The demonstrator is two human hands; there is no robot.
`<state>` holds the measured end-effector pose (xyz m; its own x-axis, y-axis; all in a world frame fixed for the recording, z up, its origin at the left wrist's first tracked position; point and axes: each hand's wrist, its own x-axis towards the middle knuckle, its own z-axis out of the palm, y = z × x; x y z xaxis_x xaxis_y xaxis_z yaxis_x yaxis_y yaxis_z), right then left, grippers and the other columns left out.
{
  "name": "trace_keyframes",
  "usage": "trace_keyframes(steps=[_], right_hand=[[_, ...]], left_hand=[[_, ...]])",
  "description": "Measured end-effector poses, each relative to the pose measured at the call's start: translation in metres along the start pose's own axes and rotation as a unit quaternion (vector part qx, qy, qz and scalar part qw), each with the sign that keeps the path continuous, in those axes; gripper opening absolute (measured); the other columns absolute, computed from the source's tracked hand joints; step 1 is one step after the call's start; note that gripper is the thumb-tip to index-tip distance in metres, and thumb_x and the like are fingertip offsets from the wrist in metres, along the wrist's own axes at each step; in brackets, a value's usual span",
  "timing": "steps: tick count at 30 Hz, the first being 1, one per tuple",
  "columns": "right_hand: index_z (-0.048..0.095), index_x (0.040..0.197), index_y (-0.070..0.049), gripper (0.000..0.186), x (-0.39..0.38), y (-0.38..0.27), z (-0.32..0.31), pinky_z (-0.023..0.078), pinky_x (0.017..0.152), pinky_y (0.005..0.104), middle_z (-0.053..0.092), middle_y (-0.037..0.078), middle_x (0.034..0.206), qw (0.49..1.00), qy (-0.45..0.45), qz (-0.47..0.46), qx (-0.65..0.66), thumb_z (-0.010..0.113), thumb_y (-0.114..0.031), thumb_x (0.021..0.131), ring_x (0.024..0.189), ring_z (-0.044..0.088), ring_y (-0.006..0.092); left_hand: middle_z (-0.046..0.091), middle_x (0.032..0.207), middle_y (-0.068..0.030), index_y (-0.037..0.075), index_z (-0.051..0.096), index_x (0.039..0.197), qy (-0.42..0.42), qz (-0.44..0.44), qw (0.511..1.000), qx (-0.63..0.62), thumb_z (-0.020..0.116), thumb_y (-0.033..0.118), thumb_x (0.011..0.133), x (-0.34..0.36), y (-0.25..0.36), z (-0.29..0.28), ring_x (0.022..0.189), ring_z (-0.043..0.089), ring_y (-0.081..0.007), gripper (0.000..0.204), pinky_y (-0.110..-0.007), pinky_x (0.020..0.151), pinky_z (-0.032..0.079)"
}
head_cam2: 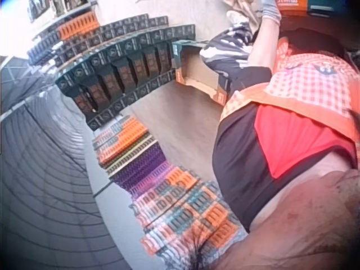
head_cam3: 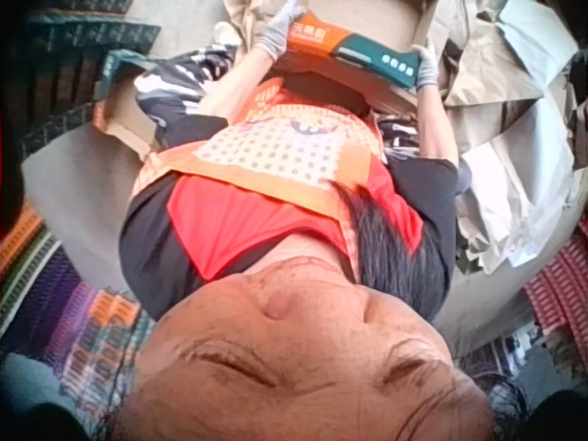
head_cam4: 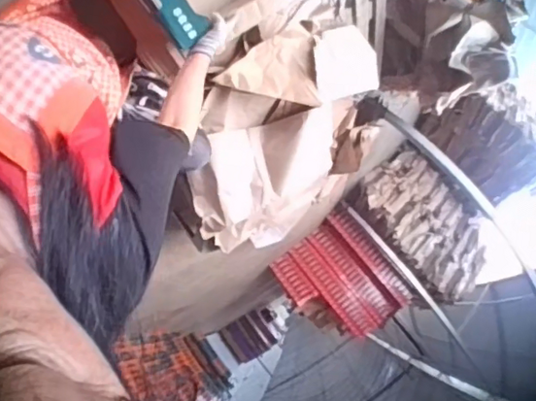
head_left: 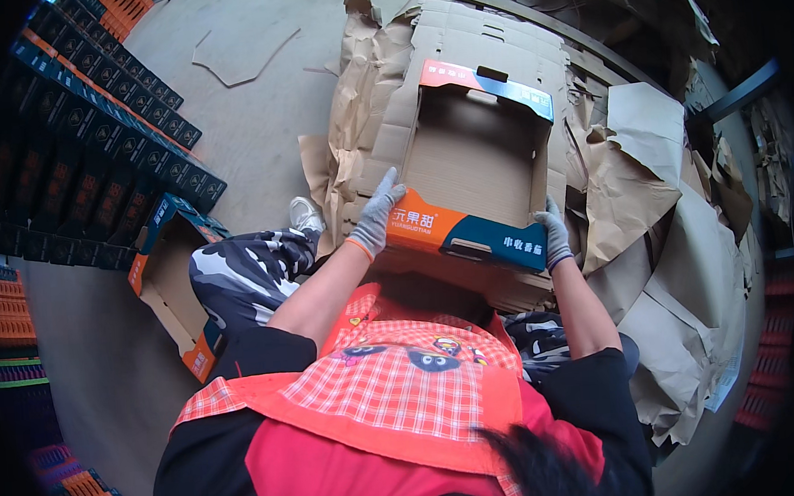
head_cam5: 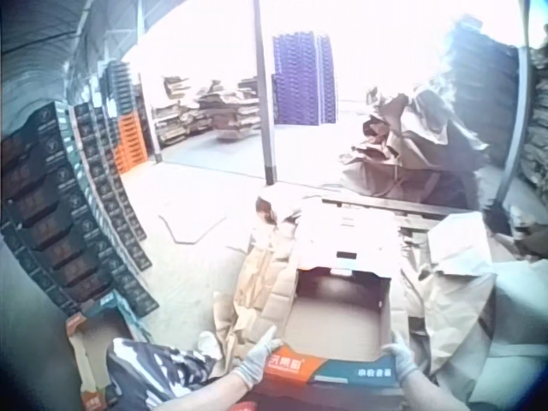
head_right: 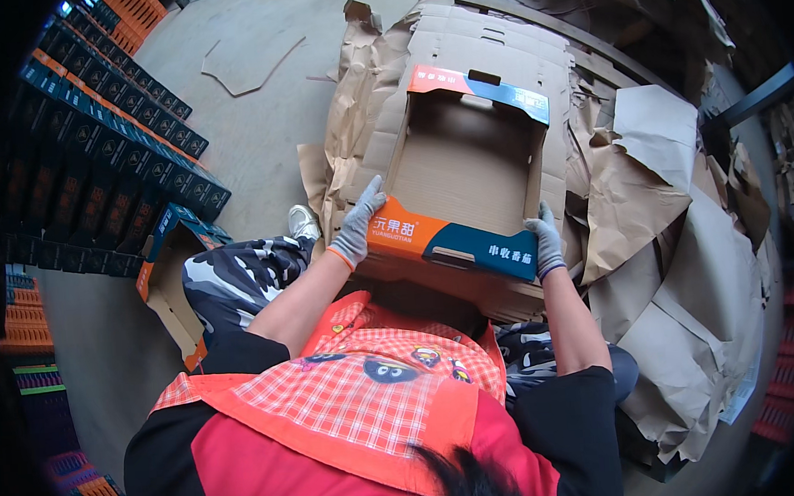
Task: The person folds flat cardboard sheets into rectangular boxes and stacks them on the floor. They repeatedly pick up a sheet, fold the sides and flaps, and place the finished box onto a growing stack.
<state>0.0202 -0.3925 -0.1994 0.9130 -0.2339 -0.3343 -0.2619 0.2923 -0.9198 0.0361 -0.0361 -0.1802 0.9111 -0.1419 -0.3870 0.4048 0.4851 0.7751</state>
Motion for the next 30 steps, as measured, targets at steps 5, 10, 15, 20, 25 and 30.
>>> trace_keyframes(steps=[5, 10, 15, 20, 25, 30], right_hand=[[0.045, 0.135, 0.0, 0.069, -0.016, -0.11, 0.002, 0.046, 0.076, 0.0205, 0.059, 0.005, 0.11, 0.991, -0.111, -0.018, -0.067, 0.051, -0.004, 0.067, 0.083, 0.054, 0.0124], [0.045, 0.134, -0.005, 0.074, -0.116, -0.236, 0.112, 0.049, 0.077, 0.0316, 0.058, 0.016, 0.116, 0.85, -0.092, -0.302, -0.421, 0.059, -0.011, 0.062, 0.089, 0.06, 0.0242], [0.051, 0.125, -0.008, 0.064, -0.157, -0.222, 0.206, 0.049, 0.084, 0.039, 0.053, 0.026, 0.122, 0.565, -0.179, -0.443, -0.673, 0.062, -0.015, 0.062, 0.104, 0.058, 0.0377], [0.058, 0.118, -0.005, 0.042, -0.101, -0.2, 0.2, 0.052, 0.083, 0.0392, 0.066, 0.02, 0.101, 0.816, -0.031, -0.485, -0.313, 0.067, -0.019, 0.079, 0.095, 0.065, 0.0328], [0.054, 0.116, -0.001, 0.044, -0.108, -0.197, 0.187, 0.043, 0.098, 0.0397, 0.054, 0.024, 0.124, 0.77, 0.038, -0.492, -0.405, 0.069, -0.017, 0.078, 0.115, 0.055, 0.0351], [0.056, 0.109, -0.005, 0.035, -0.123, -0.22, 0.152, 0.047, 0.085, 0.0405, 0.06, 0.021, 0.115, 0.642, 0.044, -0.535, -0.548, 0.068, -0.021, 0.079, 0.104, 0.06, 0.0334]], left_hand=[[0.062, 0.114, -0.0065, 0.007, 0.057, 0.117, 0.109, -0.012, 0.981, -0.159, 0.064, 0.022, 0.08, -0.032, -0.012, 0.031, 0.104, 0.06, -0.022, 0.04, -0.036, 0.096, 0.046], [0.065, 0.102, -0.0104, 0.009, 0.061, 0.099, 0.049, -0.208, 0.916, -0.339, 0.049, 0.029, 0.086, -0.037, -0.064, 0.066, 0.096, 0.063, -0.029, 0.027, -0.045, 0.091, 0.048], [0.058, 0.118, -0.018, 0.006, 0.055, 0.115, -0.171, -0.298, 0.937, 0.063, 0.047, 0.027, 0.09, -0.065, -0.055, 0.084, 0.111, 0.057, -0.0302, 0.034, -0.047, 0.096, 0.045], [0.051, 0.132, -0.0183, 0.001, 0.051, 0.127, -0.276, 0.477, 0.57, 0.61, 0.072, 0.034, 0.07, -0.156, 0.042, 0.103, 0.122, 0.05, -0.0297, 0.069, -0.05, 0.106, 0.036], [0.045, 0.132, -0.026, -0.008, 0.048, 0.126, -0.083, 0.435, 0.455, 0.773, 0.067, 0.079, 0.049, -0.097, 0.144, 0.16, 0.129, 0.038, -0.0382, 0.117, -0.059, 0.108, 0.02], [0.06, 0.097, -0.0186, -0.002, 0.059, 0.097, -0.19, 0.398, 0.453, 0.775, 0.071, 0.076, 0.049, -0.056, 0.164, 0.179, 0.095, 0.057, -0.0331, 0.092, -0.042, 0.09, 0.042]])
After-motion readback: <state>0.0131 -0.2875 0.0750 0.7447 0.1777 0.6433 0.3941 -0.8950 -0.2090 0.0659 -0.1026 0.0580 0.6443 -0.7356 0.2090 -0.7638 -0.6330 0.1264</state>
